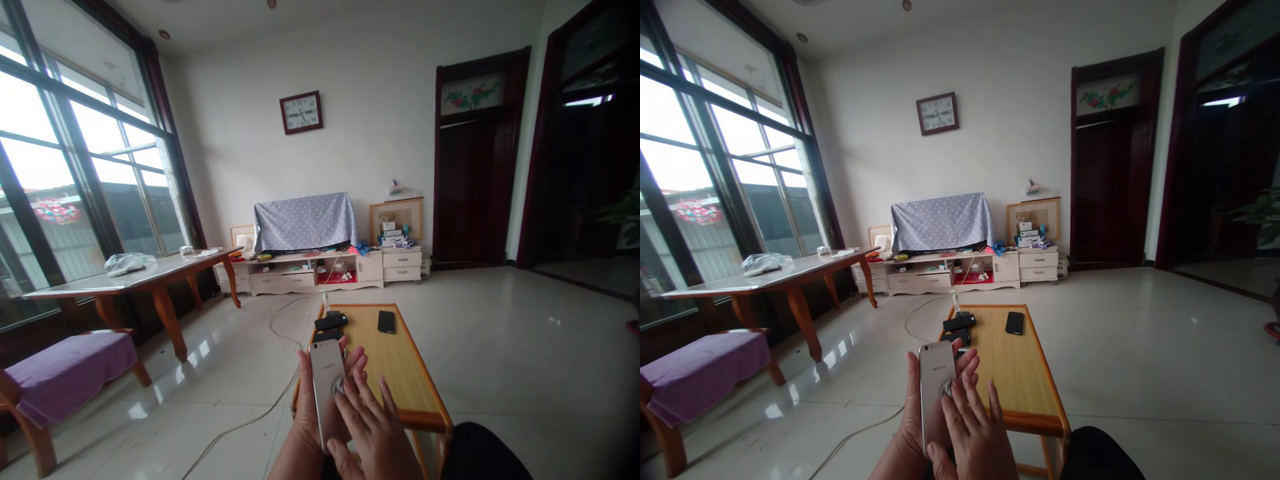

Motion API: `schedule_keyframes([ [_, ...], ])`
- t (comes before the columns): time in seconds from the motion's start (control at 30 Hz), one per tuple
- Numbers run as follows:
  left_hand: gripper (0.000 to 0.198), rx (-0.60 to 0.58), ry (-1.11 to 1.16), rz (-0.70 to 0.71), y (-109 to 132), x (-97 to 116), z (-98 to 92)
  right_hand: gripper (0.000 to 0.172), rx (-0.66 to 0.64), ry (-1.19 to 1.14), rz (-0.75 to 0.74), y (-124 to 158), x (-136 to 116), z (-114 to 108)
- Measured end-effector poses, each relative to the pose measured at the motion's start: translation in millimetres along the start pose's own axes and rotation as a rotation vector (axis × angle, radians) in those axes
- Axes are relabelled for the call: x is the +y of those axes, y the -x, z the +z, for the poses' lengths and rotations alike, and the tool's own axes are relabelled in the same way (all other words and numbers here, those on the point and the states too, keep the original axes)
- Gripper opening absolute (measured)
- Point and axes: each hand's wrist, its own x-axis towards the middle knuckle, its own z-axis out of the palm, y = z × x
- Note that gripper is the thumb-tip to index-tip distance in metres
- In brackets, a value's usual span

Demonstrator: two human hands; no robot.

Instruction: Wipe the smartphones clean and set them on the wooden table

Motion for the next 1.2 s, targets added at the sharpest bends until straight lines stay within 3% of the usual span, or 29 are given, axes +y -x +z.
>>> schedule_keyframes([
  [0.13,0.088,-0.024,-0.014,-0.032,3.1,-0.5,-7.2,0.054,0.107,-0.066,-0.053,-9.8,-11.5,4.8],
  [0.3,0.095,-0.12,-0.02,-0.052,4.1,-9.0,-3.9,0.059,-0.008,0.004,0.055,-38.5,0.4,-7.6],
  [0.37,0.098,-0.134,-0.009,-0.028,6.1,-5.0,-4.5,0.059,-0.025,0.062,0.029,-35.2,3.7,-4.9],
  [0.53,0.091,-0.099,-0.026,-0.007,10.5,1.8,-15.0,0.057,0.094,0.024,-0.075,-21.5,-6.0,7.2],
  [0.7,0.095,-0.154,-0.029,-0.006,7.4,-8.8,-8.3,0.061,-0.056,-0.016,0.029,-44.1,-3.9,-2.8],
  [0.8,0.092,-0.175,-0.026,0.036,7.1,-7.3,-3.8,0.059,-0.079,-0.025,0.103,-45.3,1.0,-1.9],
  [1.03,0.088,-0.12,-0.004,-0.001,9.2,-10.5,-18.2,0.062,-0.084,-0.096,0.048,-36.7,-7.4,-3.4],
  [1.2,0.088,-0.183,0.007,-0.016,8.7,-13.9,1.2,0.06,-0.12,-0.045,0.148,-46.7,3.0,-7.7],
])
